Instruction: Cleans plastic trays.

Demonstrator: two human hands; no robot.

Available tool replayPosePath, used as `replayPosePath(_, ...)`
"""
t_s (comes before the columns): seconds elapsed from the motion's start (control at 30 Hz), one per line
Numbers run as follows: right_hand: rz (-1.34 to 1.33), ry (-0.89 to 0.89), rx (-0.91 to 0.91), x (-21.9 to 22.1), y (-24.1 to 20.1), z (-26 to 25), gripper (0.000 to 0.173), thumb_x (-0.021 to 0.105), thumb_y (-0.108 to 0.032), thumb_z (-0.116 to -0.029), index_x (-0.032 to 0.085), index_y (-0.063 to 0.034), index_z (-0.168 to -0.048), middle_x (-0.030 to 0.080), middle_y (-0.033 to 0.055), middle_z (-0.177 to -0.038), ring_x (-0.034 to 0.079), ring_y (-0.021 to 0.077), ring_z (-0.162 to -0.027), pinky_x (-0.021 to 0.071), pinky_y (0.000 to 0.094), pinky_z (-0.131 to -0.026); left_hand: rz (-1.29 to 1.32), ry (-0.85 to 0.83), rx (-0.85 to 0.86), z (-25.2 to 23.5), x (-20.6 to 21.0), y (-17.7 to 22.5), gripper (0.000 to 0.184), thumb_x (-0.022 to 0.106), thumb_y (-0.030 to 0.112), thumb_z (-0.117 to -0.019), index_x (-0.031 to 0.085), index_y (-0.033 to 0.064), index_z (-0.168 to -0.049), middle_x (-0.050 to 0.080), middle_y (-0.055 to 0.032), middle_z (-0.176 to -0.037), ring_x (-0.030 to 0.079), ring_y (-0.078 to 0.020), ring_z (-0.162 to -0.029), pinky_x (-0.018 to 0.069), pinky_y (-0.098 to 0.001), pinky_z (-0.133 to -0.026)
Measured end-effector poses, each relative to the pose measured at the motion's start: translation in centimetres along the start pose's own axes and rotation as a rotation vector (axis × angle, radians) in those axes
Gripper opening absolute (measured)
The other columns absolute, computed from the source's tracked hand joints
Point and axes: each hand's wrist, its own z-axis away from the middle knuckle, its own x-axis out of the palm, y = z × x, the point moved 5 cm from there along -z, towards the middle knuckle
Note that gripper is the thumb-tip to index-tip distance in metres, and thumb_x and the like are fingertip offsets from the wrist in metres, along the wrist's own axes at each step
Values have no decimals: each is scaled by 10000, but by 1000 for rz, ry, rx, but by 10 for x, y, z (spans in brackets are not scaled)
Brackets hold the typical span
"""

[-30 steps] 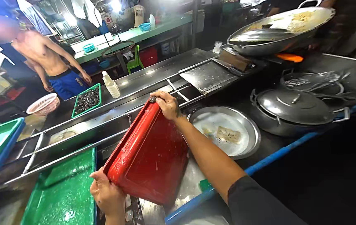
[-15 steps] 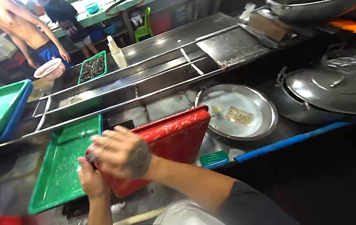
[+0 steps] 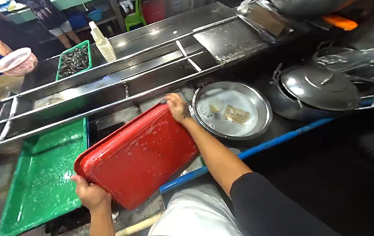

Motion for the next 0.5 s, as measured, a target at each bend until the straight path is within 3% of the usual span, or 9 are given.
replayPosePath(0.07, -34, -3, 305, 6, 44, 21, 443, 365, -272, -1103, 610, -34, -1384, 646, 189, -1360, 611, 308, -1284, 470, 519, -1106, -8, 51, -50, -6, -8, -13, 601, 135, 418, -1128, 583, 47, -1275, 717, -27, -1118, 692, -113, -1068, 576, -367, -967)
replayPosePath(0.13, 14, -54, 448, 20, 60, 62, 492, 307, -323, -1114, 536, -64, -1466, 649, 204, -1352, 633, 346, -1252, 482, 567, -1079, -35, 103, -98, -13, -19, -24, 573, 163, 403, -1134, 584, 45, -1288, 709, -31, -1145, 684, -105, -1080, 568, -354, -974)
replayPosePath(0.2, 134, -115, 536, 23, 58, 104, 487, 299, -257, -1107, 517, -47, -1489, 638, 202, -1383, 617, 327, -1293, 458, 505, -1126, -113, 191, -169, -17, -30, -30, 546, 220, 399, -1137, 616, 37, -1239, 715, -38, -1113, 696, -106, -1035, 578, -355, -944)
replayPosePath(0.27, 273, -142, 575, 22, 46, 140, 454, 347, -196, -1077, 557, -14, -1436, 618, 208, -1399, 591, 307, -1323, 451, 449, -1140, -237, 289, -272, -17, -37, -34, 530, 299, 426, -1129, 661, 39, -1148, 717, -38, -1030, 699, -103, -958, 584, -353, -886)
replayPosePath(0.33, 355, -199, 416, 35, 18, 153, 425, 427, -190, -1027, 615, -7, -1361, 528, 232, -1491, 485, 341, -1424, 402, 464, -1186, -339, 344, -352, -24, -34, -37, 524, 354, 440, -1119, 675, 30, -1067, 699, -53, -952, 690, -118, -871, 583, -366, -819)
replayPosePath(0.37, 342, -247, 286, 50, -4, 158, 407, 448, -202, -1023, 651, -18, -1324, 501, 237, -1519, 441, 366, -1455, 373, 491, -1203, -362, 324, -402, -26, -26, -40, 512, 362, 426, -1120, 665, 15, -1103, 693, -76, -979, 688, -136, -883, 583, -380, -819)
replayPosePath(0.43, 211, -352, 46, 81, -47, 150, 346, 494, -228, -1020, 705, -115, -1270, 553, 167, -1492, 461, 332, -1446, 400, 480, -1196, -346, 227, -514, -31, -4, -57, 476, 361, 381, -1127, 612, 0, -1264, 675, -135, -1121, 678, -188, -992, 572, -432, -883)
replayPosePath(0.5, 199, -456, -54, 94, -56, 118, 290, 521, -235, -1017, 706, -170, -1230, 616, 121, -1401, 543, 312, -1352, 483, 489, -1096, -219, 163, -589, -33, 11, -75, 438, 376, 345, -1126, 577, 9, -1323, 671, -150, -1171, 680, -212, -1031, 574, -454, -895)
